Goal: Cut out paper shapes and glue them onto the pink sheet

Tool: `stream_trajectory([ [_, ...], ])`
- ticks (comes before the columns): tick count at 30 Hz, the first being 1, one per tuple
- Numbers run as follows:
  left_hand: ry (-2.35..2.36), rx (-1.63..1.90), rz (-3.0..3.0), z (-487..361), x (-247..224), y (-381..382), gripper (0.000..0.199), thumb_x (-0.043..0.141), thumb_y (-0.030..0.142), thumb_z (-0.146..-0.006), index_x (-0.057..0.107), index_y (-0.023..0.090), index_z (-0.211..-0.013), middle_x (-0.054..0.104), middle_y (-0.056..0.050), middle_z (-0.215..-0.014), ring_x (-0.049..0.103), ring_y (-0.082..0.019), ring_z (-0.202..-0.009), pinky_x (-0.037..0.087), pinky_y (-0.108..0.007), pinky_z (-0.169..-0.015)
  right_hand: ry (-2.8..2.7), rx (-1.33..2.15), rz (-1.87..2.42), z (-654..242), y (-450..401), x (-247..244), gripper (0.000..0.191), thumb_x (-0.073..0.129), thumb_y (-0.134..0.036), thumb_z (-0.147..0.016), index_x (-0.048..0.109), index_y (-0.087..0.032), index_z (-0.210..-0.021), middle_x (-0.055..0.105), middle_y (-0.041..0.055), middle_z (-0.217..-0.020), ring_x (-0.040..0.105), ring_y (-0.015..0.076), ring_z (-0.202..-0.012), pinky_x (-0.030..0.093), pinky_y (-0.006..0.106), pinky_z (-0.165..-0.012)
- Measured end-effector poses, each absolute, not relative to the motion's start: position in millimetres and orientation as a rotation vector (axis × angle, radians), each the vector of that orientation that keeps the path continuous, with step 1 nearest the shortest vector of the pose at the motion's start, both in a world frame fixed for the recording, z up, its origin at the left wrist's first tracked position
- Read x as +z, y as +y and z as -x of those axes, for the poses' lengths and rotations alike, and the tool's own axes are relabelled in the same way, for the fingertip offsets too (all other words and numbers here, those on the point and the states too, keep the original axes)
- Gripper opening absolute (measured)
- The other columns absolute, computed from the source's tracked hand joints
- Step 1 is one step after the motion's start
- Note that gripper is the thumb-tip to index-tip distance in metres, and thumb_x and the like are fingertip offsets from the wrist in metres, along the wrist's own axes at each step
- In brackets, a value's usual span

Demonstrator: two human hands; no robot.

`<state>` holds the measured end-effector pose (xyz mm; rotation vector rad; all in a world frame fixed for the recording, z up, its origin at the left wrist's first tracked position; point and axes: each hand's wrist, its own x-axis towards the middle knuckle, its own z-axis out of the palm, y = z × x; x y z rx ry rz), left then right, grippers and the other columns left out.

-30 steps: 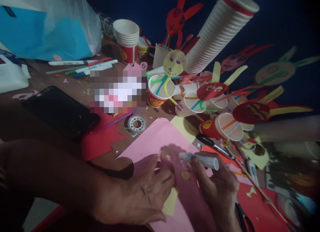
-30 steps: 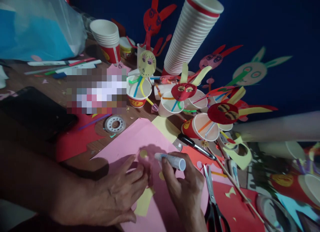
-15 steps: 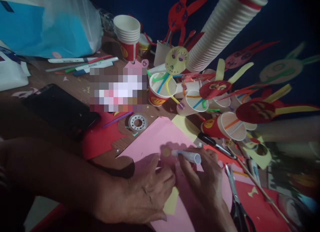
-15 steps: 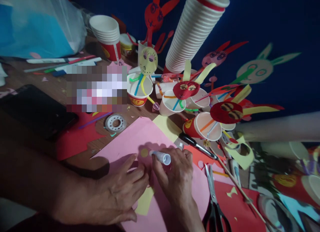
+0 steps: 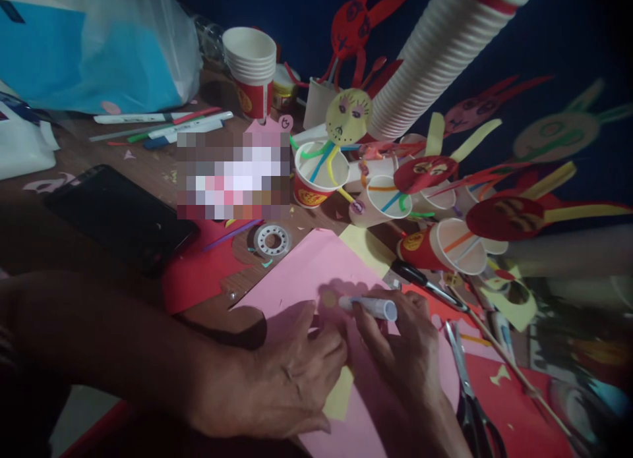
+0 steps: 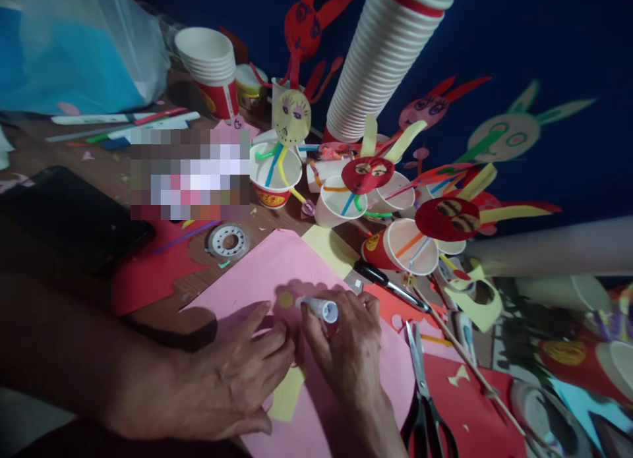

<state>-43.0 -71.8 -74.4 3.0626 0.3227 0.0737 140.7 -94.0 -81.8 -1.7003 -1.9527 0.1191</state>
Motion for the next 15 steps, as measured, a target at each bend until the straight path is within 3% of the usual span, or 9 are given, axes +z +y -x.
stream_trajectory([
  [15, 0.354, 0.056, -3.037, 42.4, -73.1, -72.6, 0.057, 0.044, 0.057, -0.082, 0.059, 0.012, -0.111, 0.056, -0.012, -0.103, 0.044, -0.029, -0.103, 0.03, -0.05, -0.098, -1.917, 0.165, 1.715, -138.7, -96.0, -83.1, 0.003, 0.058, -0.023, -0.082, 0.056, -0.02, -0.081, 0.066, 0.0016, -0.075, 0.06, 0.0183, -0.071, 0.041, 0.033, -0.067],
])
